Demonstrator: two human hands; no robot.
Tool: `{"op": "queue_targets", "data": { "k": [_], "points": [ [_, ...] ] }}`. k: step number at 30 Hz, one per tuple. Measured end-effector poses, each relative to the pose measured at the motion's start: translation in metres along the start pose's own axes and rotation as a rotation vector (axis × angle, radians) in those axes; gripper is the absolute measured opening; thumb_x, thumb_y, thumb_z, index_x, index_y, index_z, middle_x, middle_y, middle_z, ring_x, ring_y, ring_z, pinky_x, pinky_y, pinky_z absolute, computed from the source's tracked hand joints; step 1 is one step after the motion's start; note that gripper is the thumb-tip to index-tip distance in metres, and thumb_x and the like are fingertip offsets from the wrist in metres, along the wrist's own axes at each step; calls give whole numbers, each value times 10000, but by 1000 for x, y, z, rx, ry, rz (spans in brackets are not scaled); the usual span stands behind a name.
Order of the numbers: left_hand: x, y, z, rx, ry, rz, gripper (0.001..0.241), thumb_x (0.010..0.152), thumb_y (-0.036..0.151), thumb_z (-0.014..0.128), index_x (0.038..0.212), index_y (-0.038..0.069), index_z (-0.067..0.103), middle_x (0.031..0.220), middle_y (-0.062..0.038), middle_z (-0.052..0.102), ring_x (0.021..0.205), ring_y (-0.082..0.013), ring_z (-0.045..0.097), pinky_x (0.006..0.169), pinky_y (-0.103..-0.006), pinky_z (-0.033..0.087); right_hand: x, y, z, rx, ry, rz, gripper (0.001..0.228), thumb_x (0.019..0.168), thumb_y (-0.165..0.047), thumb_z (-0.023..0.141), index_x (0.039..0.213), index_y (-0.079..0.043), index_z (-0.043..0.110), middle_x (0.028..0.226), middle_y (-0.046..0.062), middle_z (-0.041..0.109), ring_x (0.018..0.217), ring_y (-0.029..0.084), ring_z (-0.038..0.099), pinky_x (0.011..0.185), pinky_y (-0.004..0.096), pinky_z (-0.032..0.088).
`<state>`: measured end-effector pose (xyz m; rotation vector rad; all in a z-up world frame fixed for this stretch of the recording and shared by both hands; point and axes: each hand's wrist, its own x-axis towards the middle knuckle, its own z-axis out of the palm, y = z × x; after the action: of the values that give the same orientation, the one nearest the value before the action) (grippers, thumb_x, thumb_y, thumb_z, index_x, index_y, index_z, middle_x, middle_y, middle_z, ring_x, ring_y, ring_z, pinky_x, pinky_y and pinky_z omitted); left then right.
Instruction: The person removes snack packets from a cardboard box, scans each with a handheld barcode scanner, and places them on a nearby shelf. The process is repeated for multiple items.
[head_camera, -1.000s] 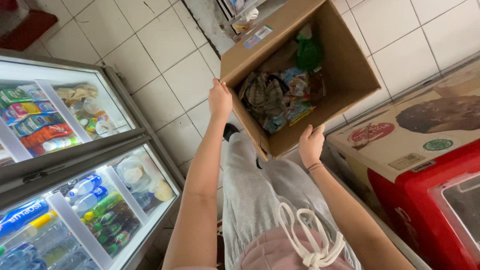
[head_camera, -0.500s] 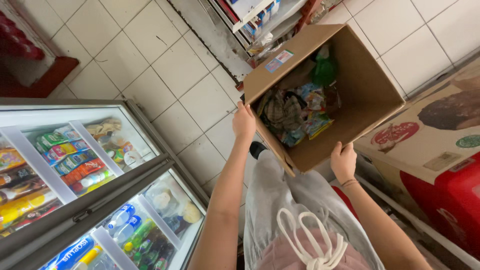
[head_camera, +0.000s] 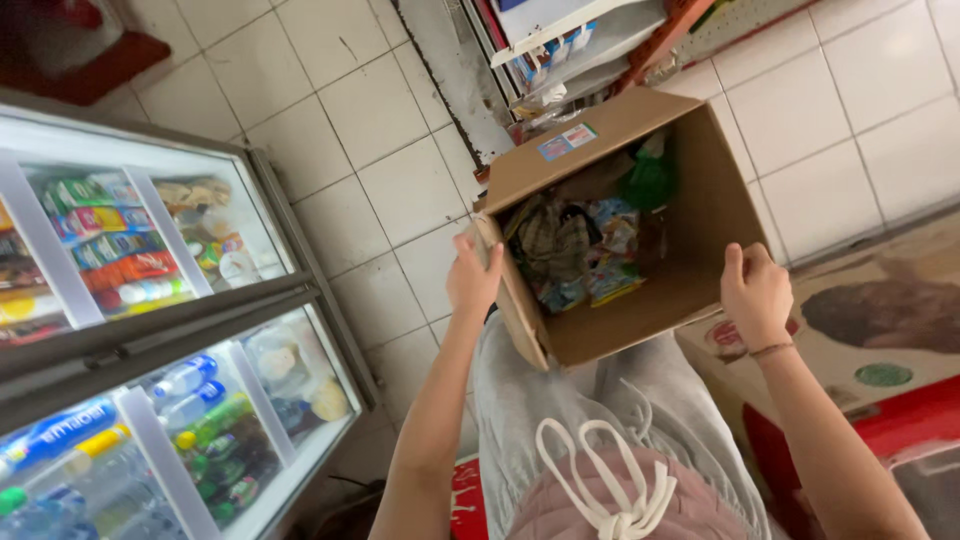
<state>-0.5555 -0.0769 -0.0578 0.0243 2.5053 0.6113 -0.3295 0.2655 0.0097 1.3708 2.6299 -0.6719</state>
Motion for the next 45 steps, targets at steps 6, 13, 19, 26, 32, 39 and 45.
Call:
{"op": "queue_targets", "data": {
  "k": [6, 13, 19, 26, 32, 39, 45],
  "points": [
    [-77, 3, 30, 28, 86, -132, 655, 900, 661, 630, 858, 11, 694, 765, -215, 701, 746, -427, 701, 655, -522, 551, 125, 11, -12, -362, -106, -316, 536, 1100, -505, 493, 1036, 23, 555, 869, 280, 693, 787, 490, 677, 680, 578, 524],
    [-126, 14, 86, 203, 150, -268, 505, 973, 484, 577, 819, 31, 739, 769, -212, 714, 734, -413, 711, 660, -512, 565, 194, 10, 14, -611, -413, -339, 566, 1084, -515, 404, 1052, 7, 620, 900, 261, 726, 827, 455, 715, 695, 570, 565],
    [-116, -2, 107, 122, 212, -291, 454, 981, 425, 595, 797, 38, 744, 759, -224, 711, 726, -428, 708, 669, -528, 564, 196, 12, 36, -554, -366, -386, 457, 1100, -404, 414, 1129, -29, 672, 998, 283, 716, 918, 483, 691, 778, 587, 544],
    [-120, -2, 103, 1, 218, -240, 393, 963, 380, 604, 802, 44, 729, 739, -229, 704, 712, -434, 697, 668, -538, 554, 191, 14, 43, -489, -327, -267, 421, 1102, -389, 437, 1174, -36, 657, 1034, 300, 704, 963, 508, 671, 813, 596, 532],
    [-126, -8, 98, -28, 188, -191, 379, 971, 361, 592, 811, 40, 714, 770, -213, 709, 732, -431, 699, 671, -544, 548, 187, 23, 35, -494, -342, -266, 434, 1112, -390, 429, 1197, -27, 650, 1036, 309, 701, 983, 500, 667, 832, 587, 530],
    [-131, -33, 89, 4, 177, -245, 364, 969, 368, 597, 827, 54, 716, 790, -201, 713, 742, -428, 701, 660, -539, 549, 176, 9, 38, -511, -430, -365, 473, 1147, -387, 409, 1148, 6, 673, 988, 323, 709, 945, 499, 683, 817, 572, 550],
    [-128, -96, 43, 73, 241, -278, 333, 968, 357, 596, 854, 69, 720, 788, -190, 721, 737, -412, 707, 666, -526, 547, 129, -13, 82, -427, -434, -502, 444, 1087, -349, 454, 1038, 26, 687, 888, 338, 691, 833, 528, 674, 757, 592, 551]
  ]
}}
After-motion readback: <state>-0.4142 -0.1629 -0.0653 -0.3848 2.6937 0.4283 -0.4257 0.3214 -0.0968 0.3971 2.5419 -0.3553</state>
